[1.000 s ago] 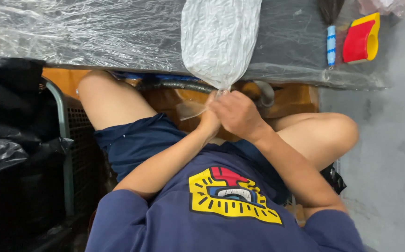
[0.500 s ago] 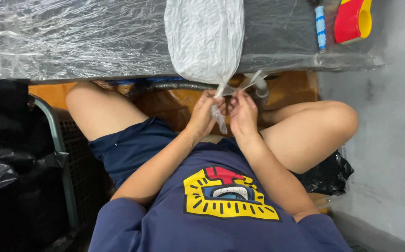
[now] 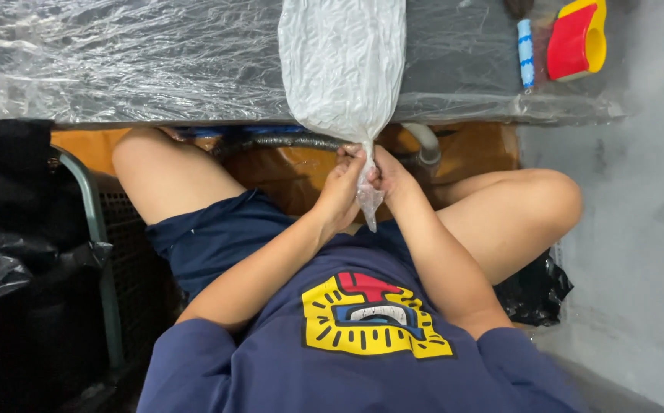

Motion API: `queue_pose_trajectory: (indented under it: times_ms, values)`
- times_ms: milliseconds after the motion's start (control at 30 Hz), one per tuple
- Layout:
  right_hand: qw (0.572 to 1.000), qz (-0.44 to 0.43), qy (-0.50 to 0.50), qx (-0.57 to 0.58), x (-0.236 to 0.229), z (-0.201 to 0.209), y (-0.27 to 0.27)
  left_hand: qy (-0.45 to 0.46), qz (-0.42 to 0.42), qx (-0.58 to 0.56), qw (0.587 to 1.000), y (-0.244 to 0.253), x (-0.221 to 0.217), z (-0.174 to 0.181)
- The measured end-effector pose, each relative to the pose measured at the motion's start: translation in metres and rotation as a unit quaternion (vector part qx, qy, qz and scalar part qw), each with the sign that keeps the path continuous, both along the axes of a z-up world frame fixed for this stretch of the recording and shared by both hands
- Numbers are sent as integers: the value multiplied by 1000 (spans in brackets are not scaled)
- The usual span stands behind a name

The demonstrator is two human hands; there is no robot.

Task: The person wraps a pillow in plastic film by hand, then uses a tape dispenser to secure the plastic.

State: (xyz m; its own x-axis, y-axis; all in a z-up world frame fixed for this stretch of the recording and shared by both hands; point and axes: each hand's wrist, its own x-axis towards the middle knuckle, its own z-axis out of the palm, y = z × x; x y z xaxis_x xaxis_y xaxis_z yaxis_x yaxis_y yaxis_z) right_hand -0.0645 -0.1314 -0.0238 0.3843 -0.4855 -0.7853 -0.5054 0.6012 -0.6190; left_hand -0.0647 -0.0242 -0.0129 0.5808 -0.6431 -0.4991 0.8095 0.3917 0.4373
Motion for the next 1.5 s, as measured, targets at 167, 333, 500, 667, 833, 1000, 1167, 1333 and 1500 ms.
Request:
queue_pose_trajectory:
  times_ms: [167,333,500,667,833,1000,1167,1333,1500]
  values:
    - [964,150,61,-211,22,28,-7,6,21,-30,999,-4,3,-32]
    - [893,255,102,-357,28,55,-8,3,66,-27,997,-1,-5,-6]
    - [786,351,138,-490,-9,87,-26,-14,82,0,997,-1,-8,-7]
    - [570,419,-78,-703,-32,143,10,-157,84,65,982,-24,-14,-92]
    - [442,549,-21,-710,4,111,57,-216,74,102,968,-5,-3,-51]
    - [337,455,17,-824,24,76,78,-281,69,152,945,4,7,-41]
    - [307,415,-43,-855,19,105,83,-329,55,197,922,10,4,-41]
    - [310,441,-109,-836,20,106,73,-384,29,237,892,5,-1,-40]
    - [313,498,-200,-783,0,111,50,-428,17,283,858,9,-4,-41]
